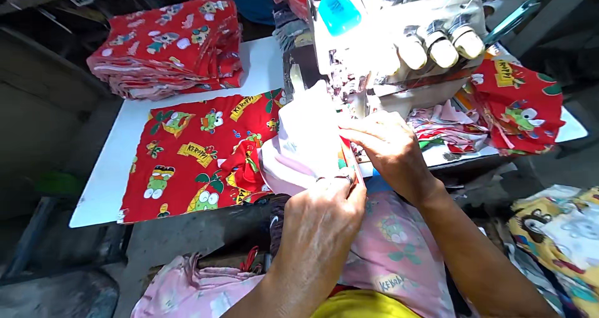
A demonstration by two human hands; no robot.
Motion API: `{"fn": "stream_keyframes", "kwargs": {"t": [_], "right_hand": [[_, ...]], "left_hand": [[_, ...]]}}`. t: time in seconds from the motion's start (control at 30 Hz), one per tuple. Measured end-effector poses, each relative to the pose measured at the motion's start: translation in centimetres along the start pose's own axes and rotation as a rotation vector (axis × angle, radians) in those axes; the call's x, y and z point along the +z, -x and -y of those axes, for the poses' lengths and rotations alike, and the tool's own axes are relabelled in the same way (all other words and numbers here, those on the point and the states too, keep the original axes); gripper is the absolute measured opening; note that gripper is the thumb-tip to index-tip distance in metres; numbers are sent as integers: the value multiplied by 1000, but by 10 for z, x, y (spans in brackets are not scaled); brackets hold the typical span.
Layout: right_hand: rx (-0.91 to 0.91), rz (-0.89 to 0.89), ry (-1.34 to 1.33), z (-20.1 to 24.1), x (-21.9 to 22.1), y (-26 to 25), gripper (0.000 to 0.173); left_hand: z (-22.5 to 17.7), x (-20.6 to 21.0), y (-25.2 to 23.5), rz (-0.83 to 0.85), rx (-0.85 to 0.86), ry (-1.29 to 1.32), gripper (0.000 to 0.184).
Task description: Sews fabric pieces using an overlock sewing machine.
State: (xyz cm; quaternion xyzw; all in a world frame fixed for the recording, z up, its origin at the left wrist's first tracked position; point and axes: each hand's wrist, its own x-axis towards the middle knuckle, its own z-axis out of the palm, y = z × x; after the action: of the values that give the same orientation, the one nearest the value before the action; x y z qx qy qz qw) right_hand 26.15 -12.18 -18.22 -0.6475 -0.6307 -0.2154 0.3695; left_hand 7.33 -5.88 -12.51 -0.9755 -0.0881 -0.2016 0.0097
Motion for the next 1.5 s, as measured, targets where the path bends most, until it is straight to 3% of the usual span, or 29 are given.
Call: {"fn": "stream_keyframes", "kwargs": {"t": [0.6, 0.87, 1.1, 1.2, 1.33, 1.4, 1.5], "right_hand": [[39, -26, 14, -9, 7, 0, 25], [157, 51, 20, -10, 5, -8, 27], [428, -5, -224, 3, 5, 27, 19], [456, 48, -301, 11, 5, 37, 17], [437, 134, -362, 15, 8, 39, 18], [441, 163, -399, 19, 12, 35, 22], [480, 173, -514, 31, 22, 26, 27]], "left_hand": [[11, 8, -17, 42, -39, -60, 21], [28, 1, -44, 38, -50, -83, 19], [96, -33, -73, 132, -174, 386, 23], [121, -44, -89, 251, -278, 622, 6], [131, -47, -100, 268, -386, 705, 11], [123, -43, -100, 182, -320, 591, 2], [87, -36, -86, 82, -149, 415, 15]]}}
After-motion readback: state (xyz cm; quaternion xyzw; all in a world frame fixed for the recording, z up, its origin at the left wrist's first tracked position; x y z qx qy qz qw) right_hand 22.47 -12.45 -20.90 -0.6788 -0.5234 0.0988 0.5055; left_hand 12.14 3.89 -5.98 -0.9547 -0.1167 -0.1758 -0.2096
